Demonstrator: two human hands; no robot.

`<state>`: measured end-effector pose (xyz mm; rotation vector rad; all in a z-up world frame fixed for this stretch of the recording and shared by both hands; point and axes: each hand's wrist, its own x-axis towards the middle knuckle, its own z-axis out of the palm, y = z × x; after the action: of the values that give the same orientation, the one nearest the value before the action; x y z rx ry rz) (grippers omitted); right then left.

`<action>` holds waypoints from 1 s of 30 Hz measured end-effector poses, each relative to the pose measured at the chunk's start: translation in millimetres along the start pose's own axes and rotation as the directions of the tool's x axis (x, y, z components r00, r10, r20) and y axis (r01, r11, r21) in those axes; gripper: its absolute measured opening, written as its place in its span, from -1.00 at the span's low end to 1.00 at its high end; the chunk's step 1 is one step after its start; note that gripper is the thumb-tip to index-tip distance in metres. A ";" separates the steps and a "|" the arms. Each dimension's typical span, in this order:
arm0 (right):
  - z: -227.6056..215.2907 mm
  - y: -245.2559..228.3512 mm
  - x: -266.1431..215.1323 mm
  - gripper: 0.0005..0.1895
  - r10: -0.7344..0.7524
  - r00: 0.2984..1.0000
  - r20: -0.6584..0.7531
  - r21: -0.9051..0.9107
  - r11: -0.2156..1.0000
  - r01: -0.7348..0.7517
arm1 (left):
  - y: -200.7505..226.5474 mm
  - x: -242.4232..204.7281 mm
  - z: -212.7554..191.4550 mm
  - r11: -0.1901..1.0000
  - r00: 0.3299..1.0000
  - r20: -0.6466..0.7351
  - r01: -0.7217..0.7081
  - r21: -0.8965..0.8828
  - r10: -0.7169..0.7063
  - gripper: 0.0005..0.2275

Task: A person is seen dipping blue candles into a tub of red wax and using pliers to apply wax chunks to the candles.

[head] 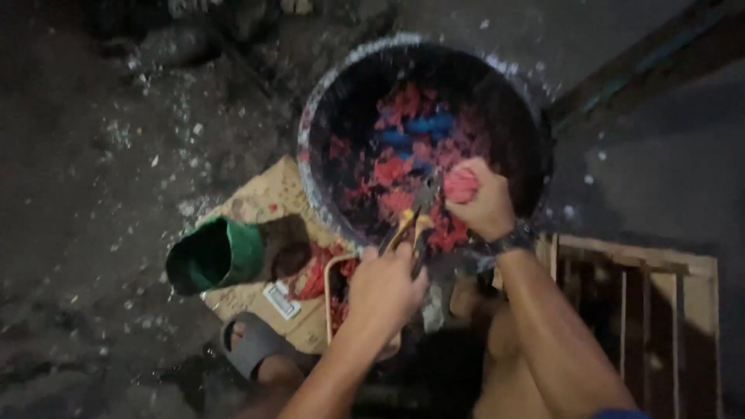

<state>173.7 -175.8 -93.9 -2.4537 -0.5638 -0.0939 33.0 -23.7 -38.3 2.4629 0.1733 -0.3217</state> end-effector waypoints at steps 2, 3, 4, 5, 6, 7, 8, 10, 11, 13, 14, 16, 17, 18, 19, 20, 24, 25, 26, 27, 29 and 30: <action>-15.2 -3.5 -11.8 -0.72 0.114 0.990 -0.080 0.249 0.964 -0.091 | -0.3 -18.2 -9.2 0.990 0.977 -0.193 -0.061 0.127 0.085 -0.69; -13.9 -6.2 -11.8 -0.72 0.129 0.988 -0.080 0.251 0.962 -0.105 | 4.3 -26.6 -22.4 0.989 0.980 -0.180 -0.066 0.130 0.089 -0.69; -12.9 -9.7 -12.0 -0.88 0.305 0.951 -0.042 0.464 0.849 -0.252 | 9.1 -35.4 -36.5 0.984 0.894 -0.410 -0.164 0.072 0.179 -0.74; -17.3 -10.3 -2.3 -0.85 0.438 0.898 0.023 0.641 0.683 -0.349 | 17.7 -38.2 -50.2 0.960 0.731 -0.640 -0.278 0.037 0.236 -0.77; -21.6 -10.5 1.9 -0.85 0.430 0.903 0.010 0.639 0.691 -0.337 | 19.8 -44.6 -63.6 0.957 0.721 -0.650 -0.287 0.038 0.242 -0.77; -21.8 -12.5 -3.3 -0.84 0.283 0.957 -0.069 0.479 0.850 -0.217 | 19.9 -56.5 -76.5 0.916 0.705 -0.631 -0.400 0.025 0.325 -0.81; -21.6 -14.6 -8.5 -0.68 0.114 0.987 -0.109 0.292 0.953 -0.078 | 19.5 -68.2 -89.6 0.862 0.678 -0.613 -0.507 0.008 0.405 -0.84; -14.0 -14.0 -11.4 -0.64 0.107 0.989 -0.107 0.315 0.947 -0.068 | 31.6 -38.1 -60.3 0.902 0.781 -0.496 -0.432 0.011 0.380 -0.85; -9.4 -15.7 -4.6 -0.58 0.067 0.992 -0.109 0.338 0.941 -0.026 | 36.4 -21.1 -47.5 0.936 0.854 -0.399 -0.350 0.033 0.334 -0.84; 1.3 -5.7 -16.6 -0.55 0.058 0.995 -0.083 0.279 0.960 -0.033 | 7.0 -21.0 -17.1 0.961 0.922 -0.272 -0.253 0.113 0.275 -0.79; 5.0 3.8 -18.9 -0.52 0.066 0.996 -0.059 0.217 0.975 -0.052 | -5.5 -15.9 0.6 0.966 0.972 -0.134 -0.166 0.200 0.195 -0.73; -6.5 -4.6 -10.0 -0.63 0.116 0.991 -0.060 0.289 0.953 -0.094 | 10.6 -26.4 -30.4 0.974 0.930 -0.305 -0.166 0.151 0.206 -0.78; -11.4 -7.0 -2.8 -0.74 0.139 0.987 -0.080 0.341 0.934 -0.103 | 16.5 -28.3 -43.9 0.977 0.841 -0.498 -0.190 0.097 0.213 -0.76; -12.2 -15.7 -14.6 -0.74 0.150 0.985 -0.081 0.345 0.932 -0.114 | 18.3 -42.3 -53.4 0.976 0.845 -0.488 -0.194 0.100 0.218 -0.76; -19.6 -21.6 -13.2 -0.74 0.109 0.993 -0.056 0.311 0.947 -0.086 | 25.2 -48.3 -64.7 0.948 0.781 -0.599 -0.300 -0.110 0.178 -0.80; -27.1 -27.4 -11.5 -0.70 0.068 0.997 -0.029 0.277 0.959 -0.057 | 32.1 -54.3 -76.2 0.859 0.715 -0.691 -0.417 -0.297 0.109 -0.68; -23.4 -35.2 -14.8 -0.76 -0.104 0.990 -0.091 0.252 0.960 0.124 | 14.6 -61.9 -72.1 0.780 0.660 -0.603 -0.618 -0.097 0.448 -0.90; -20.2 -35.8 -12.2 -0.78 -0.081 0.992 -0.093 0.277 0.955 0.104 | 11.9 -39.9 -40.9 0.941 0.891 -0.318 -0.339 0.013 0.325 -0.75; -16.6 -37.1 -9.2 -0.79 -0.059 0.994 -0.094 0.303 0.949 0.085 | 8.8 -16.8 -11.2 0.976 0.997 -0.041 -0.063 0.209 0.073 -0.59; -19.1 -39.4 -7.8 -0.79 -0.090 0.991 -0.101 0.296 0.948 0.116 | 1.6 -18.3 -11.3 0.977 0.995 -0.073 -0.057 0.204 0.074 -0.59; -24.5 -40.6 -21.0 -0.76 0.075 0.991 -0.109 0.362 0.932 -0.031 | -9.1 -29.8 -7.9 0.957 0.968 -0.157 -0.155 0.246 0.197 -0.77; -28.1 -37.1 -13.6 -0.76 0.091 0.991 -0.099 0.369 0.928 -0.049 | -4.4 -29.6 -16.3 0.957 0.972 -0.139 -0.152 0.248 0.190 -0.77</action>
<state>147.7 -170.4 -53.4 -2.0858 -0.4010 -0.0906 6.7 -11.5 -20.3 2.7185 -0.0136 -0.0691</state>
